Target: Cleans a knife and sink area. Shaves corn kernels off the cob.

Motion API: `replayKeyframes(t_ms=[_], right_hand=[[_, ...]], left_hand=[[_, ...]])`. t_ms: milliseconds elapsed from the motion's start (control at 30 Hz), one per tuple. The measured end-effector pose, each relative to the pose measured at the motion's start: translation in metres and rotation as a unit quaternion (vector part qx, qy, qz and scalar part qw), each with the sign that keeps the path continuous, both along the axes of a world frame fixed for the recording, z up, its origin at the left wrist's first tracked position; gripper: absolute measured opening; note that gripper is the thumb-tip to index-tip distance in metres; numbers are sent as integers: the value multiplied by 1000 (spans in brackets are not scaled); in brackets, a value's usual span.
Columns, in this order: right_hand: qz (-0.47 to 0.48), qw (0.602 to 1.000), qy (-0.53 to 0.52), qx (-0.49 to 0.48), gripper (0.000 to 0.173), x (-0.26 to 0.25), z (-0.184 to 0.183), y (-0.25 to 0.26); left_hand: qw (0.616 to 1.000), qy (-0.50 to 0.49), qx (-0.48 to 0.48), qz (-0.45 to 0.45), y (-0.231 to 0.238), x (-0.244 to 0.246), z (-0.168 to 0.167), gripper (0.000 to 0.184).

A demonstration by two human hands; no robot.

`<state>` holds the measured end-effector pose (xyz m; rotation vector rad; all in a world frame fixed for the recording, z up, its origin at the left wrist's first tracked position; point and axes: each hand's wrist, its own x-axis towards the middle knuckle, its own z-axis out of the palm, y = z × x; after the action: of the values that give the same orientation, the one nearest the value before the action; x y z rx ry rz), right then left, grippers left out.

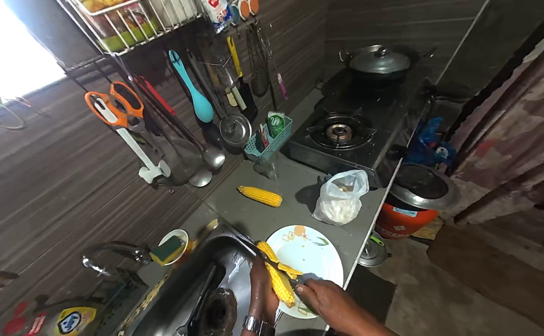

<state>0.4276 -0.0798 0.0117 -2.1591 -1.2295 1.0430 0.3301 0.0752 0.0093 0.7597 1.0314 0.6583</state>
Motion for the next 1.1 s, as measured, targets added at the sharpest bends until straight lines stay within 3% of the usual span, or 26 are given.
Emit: replayKeyframes(t_ms=[300, 567, 1100], right_hand=[[-9, 1000, 5, 0, 70, -4, 5, -12], [-28, 999, 15, 19, 72, 7, -5, 4], [-12, 999, 29, 15, 73, 0, -5, 15]], left_hand=[[1000, 6, 20, 19, 14, 2, 8, 39], [997, 33, -7, -62, -19, 2, 7, 47], [998, 49, -15, -26, -18, -12, 12, 42]])
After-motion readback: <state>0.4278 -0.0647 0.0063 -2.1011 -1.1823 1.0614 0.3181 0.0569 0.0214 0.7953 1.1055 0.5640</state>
